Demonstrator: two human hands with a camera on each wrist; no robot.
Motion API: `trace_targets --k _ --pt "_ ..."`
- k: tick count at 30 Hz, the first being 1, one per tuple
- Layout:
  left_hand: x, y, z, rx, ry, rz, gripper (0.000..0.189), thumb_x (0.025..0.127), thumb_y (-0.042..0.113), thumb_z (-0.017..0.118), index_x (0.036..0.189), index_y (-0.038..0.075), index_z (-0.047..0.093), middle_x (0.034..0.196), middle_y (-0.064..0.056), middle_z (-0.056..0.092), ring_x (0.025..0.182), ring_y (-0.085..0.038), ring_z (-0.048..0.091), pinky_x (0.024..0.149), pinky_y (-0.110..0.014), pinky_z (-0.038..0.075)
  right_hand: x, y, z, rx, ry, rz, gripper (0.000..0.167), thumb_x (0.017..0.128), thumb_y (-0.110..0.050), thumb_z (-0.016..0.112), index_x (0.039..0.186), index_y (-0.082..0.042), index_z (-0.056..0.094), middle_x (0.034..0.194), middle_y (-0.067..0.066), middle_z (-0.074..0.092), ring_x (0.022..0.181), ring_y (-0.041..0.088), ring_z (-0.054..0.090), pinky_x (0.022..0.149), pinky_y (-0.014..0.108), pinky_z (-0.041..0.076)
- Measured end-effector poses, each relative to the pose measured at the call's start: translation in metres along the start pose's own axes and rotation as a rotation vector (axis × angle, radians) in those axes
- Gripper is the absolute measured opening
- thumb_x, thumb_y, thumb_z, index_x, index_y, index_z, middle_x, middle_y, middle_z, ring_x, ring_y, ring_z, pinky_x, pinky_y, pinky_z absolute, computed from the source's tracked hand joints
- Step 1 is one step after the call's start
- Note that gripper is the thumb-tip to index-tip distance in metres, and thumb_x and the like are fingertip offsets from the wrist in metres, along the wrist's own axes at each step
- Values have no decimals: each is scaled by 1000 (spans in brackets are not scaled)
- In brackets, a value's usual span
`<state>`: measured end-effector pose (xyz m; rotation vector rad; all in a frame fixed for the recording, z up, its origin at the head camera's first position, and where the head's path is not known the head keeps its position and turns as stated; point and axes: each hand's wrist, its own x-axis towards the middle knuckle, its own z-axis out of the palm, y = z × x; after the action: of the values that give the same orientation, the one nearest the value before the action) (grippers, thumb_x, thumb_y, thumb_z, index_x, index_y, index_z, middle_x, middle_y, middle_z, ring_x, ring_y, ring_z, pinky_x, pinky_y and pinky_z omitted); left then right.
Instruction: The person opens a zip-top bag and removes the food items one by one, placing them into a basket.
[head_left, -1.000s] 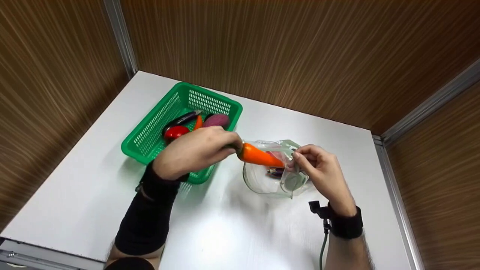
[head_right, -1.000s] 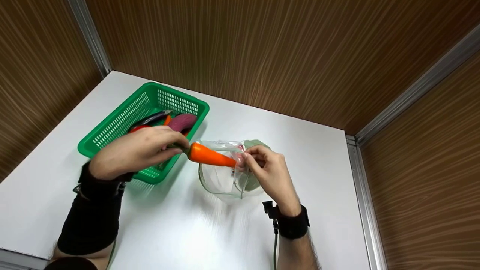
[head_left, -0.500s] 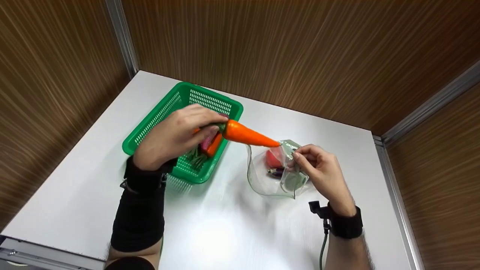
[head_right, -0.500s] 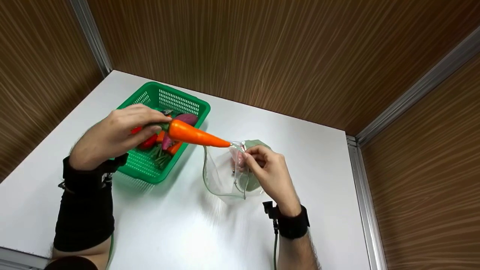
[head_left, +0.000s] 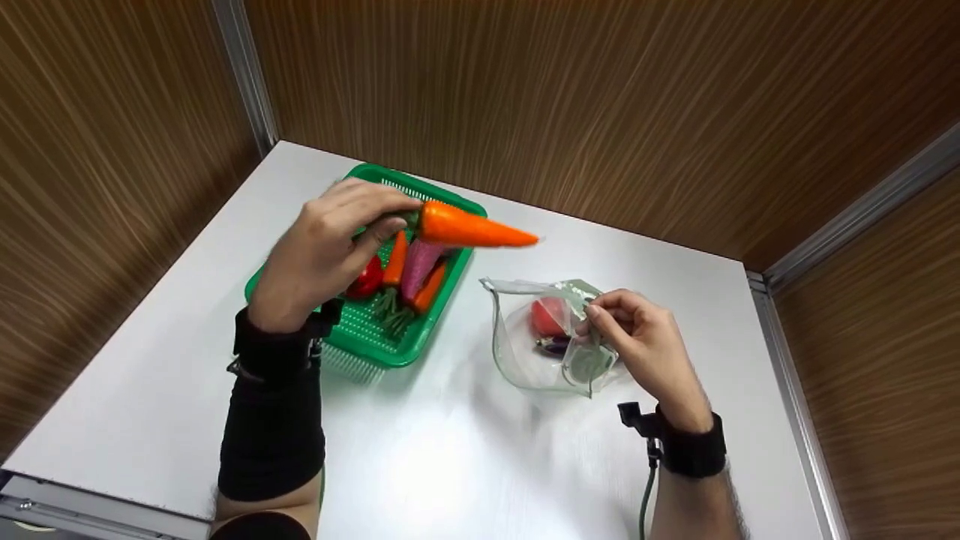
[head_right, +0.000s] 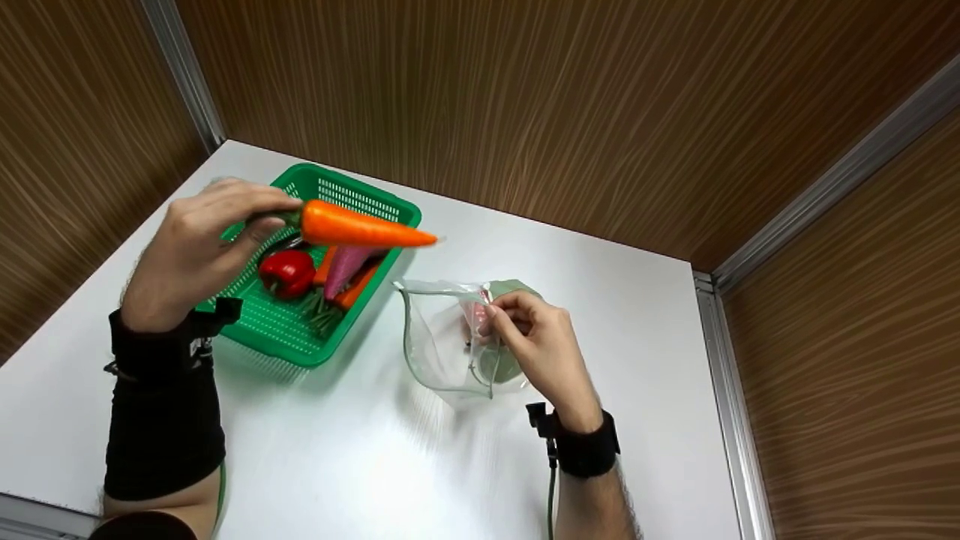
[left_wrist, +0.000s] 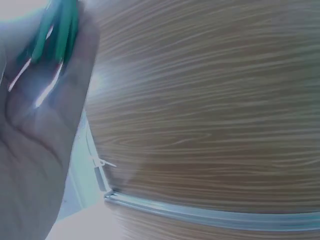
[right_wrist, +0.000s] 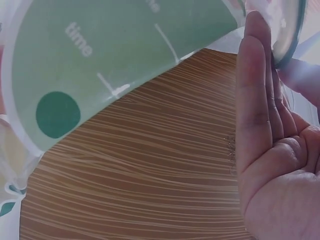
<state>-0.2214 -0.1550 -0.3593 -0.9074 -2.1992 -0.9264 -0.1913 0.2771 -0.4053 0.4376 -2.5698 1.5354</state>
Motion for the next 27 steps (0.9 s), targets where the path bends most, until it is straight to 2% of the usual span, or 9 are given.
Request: trace_targets --k 2,5,7,10,14,18,23,27 --pt "1 -2 1 39 43 -8 34 116 23 73 143 5 82 137 -10 86 134 -30 77 122 -43 60 0 0 0 4 -5 4 8 113 -3 76 112 4 79 89 9 86 80 7 81 74 19 64" --pt "3 -8 8 88 69 -38 37 118 27 69 144 4 81 139 -13 85 135 -34 77 123 -47 59 0 0 0 9 -5 9 9 113 -3 76 112 5 79 89 8 86 80 7 81 75 19 64" --pt "5 -14 13 122 65 -81 37 118 26 69 145 4 81 141 -15 85 136 -37 76 123 -50 60 0 0 -1 10 -3 9 9 113 -3 76 112 6 79 89 8 86 80 7 82 76 19 65" --pt "6 -26 22 154 44 -183 35 116 22 72 145 5 82 143 -16 84 138 -40 76 124 -52 61 -1 0 0 6 1 9 9 113 -4 75 112 5 79 90 8 87 80 7 82 76 19 65" --pt "7 -43 32 194 -5 -322 32 113 16 77 141 5 84 142 -17 85 137 -41 79 123 -56 63 -1 1 0 3 3 13 9 113 -4 75 112 4 79 91 11 87 80 6 82 76 19 66" --pt "6 -58 39 222 -58 -434 26 111 11 79 135 5 87 141 -17 85 134 -42 82 120 -59 64 0 0 0 3 2 19 10 113 -3 75 112 6 78 92 13 87 80 6 82 76 19 66" --pt "4 -73 47 246 -152 -519 22 112 9 78 132 4 88 138 -18 86 130 -42 82 118 -59 65 1 0 0 1 -2 20 12 114 -3 75 113 9 77 91 12 87 80 6 82 76 18 65" --pt "1 -84 54 257 -253 -566 22 114 7 76 131 4 88 130 -20 87 119 -40 81 112 -60 67 1 -1 1 5 -6 21 11 113 -3 74 112 7 78 91 12 86 81 6 82 76 18 66"
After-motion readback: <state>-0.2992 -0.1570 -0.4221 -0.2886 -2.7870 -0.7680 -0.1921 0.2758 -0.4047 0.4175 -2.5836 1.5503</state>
